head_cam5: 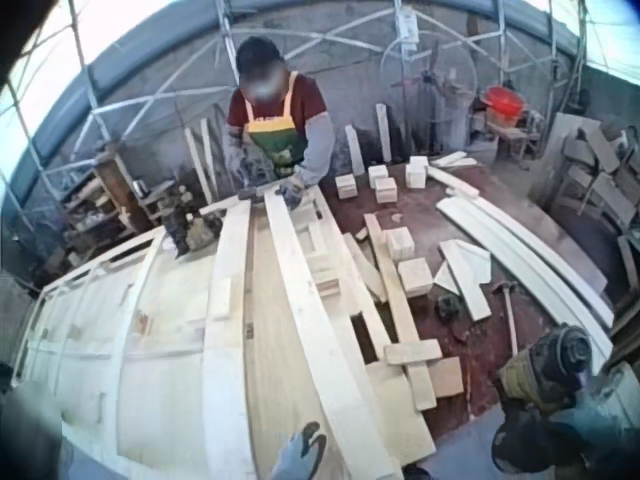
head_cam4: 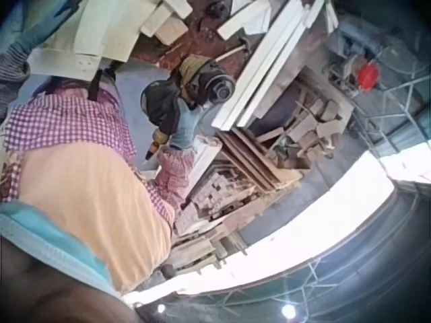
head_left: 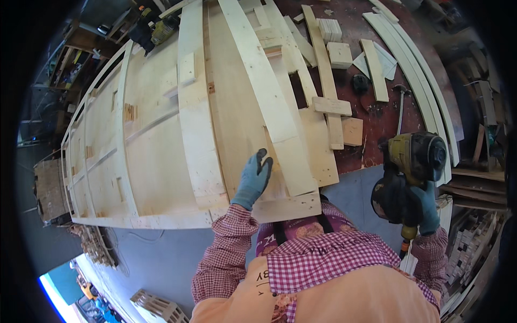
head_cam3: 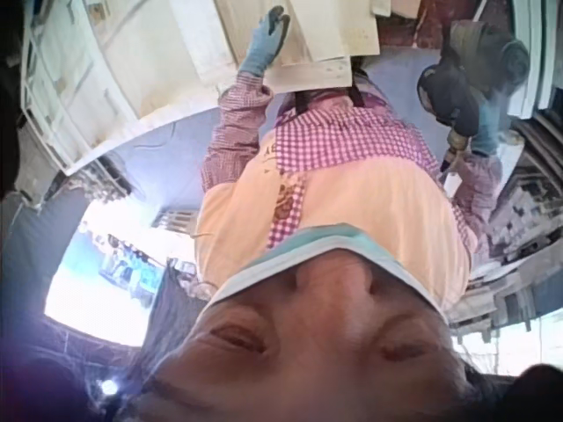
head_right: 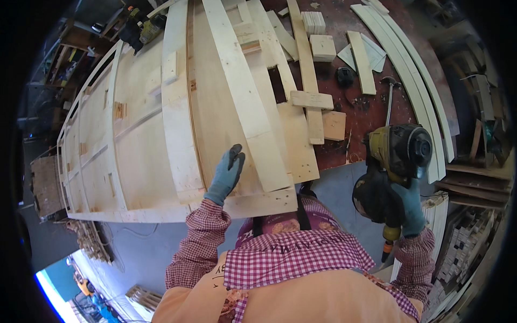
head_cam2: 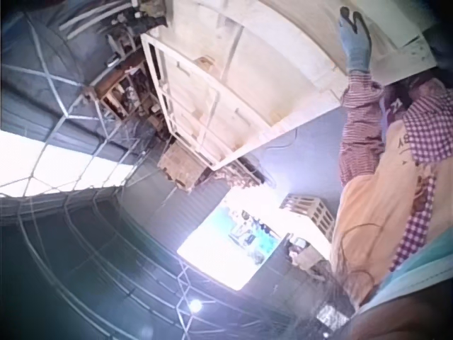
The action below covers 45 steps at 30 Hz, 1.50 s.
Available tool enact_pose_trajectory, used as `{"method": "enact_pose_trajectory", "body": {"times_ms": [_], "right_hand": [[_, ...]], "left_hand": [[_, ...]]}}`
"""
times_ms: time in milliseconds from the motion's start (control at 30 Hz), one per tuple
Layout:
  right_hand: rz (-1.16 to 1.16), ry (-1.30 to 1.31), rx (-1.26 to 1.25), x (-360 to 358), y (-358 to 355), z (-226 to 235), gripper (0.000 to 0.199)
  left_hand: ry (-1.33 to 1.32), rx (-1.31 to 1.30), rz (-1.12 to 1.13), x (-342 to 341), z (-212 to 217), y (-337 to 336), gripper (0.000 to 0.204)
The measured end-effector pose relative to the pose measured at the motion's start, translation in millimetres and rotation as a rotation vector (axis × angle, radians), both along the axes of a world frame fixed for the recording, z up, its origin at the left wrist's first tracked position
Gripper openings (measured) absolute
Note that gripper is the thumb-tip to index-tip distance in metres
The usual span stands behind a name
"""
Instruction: The person uses a nail gun to fasten wooden planks onto a large wooden crate frame. They position planks, drive nails, and occasionally use a hammer to adjust pieces. The task continues with repeated nailing and positioning of additional planks.
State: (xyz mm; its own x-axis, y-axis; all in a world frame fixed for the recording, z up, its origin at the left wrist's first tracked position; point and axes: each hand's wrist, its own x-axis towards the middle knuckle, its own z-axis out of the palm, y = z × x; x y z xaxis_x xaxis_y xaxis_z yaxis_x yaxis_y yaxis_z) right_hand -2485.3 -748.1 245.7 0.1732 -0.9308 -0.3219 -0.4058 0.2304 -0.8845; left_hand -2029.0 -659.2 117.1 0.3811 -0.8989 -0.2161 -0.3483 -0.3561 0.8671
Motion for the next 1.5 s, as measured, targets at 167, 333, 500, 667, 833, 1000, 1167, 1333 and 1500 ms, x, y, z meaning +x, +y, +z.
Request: {"method": "enact_pose_trajectory", "body": {"times_ms": [167,333,500,667,833,1000,1167,1333,1500], "right_hand": [[0.370,0.299,-0.272,-37.4,-42.2,-62.3,0.017],[-0.124,-0.221,0.190,-40.1,-78.8,-122.0,0.005],[-0.157,-0.255,0.114,-64.1,-92.4,-214.2,0.007],[0.136,0.017,-0.135,-75.6,-111.6,-240.4,0.013],[0.673,0.807,-0.462,-32.3,-122.9,-154.8,0.017],[0.615,0.841,-0.711,-52.0,-130.8,-197.1,0.016],[0.642,0.833,-0.573,-49.5,-132.1,-188.6,0.021],[0.627,0.818,-0.613,-35.1,-129.8,-173.3,0.015],[0.610,0.896,-0.602,-31.8,-125.7,-168.8,0.015]], "left_hand": [[0.074,0.335,-0.063,-60.0,31.1,5.7,0.044],[-0.200,0.325,-0.034,-81.0,20.9,19.4,0.038],[-0.271,0.389,-0.030,-81.8,20.9,20.7,0.040],[-0.280,0.426,-0.021,-84.2,19.2,18.1,0.037],[-0.280,0.414,-0.017,-83.7,23.1,22.5,0.038],[-0.289,0.427,-0.055,-82.5,22.5,13.8,0.045],[-0.249,0.343,-0.047,-78.8,12.7,18.6,0.044],[-0.258,0.333,-0.062,-78.7,9.0,22.0,0.041],[-0.292,0.350,-0.057,-79.9,15.2,19.1,0.041]]}}
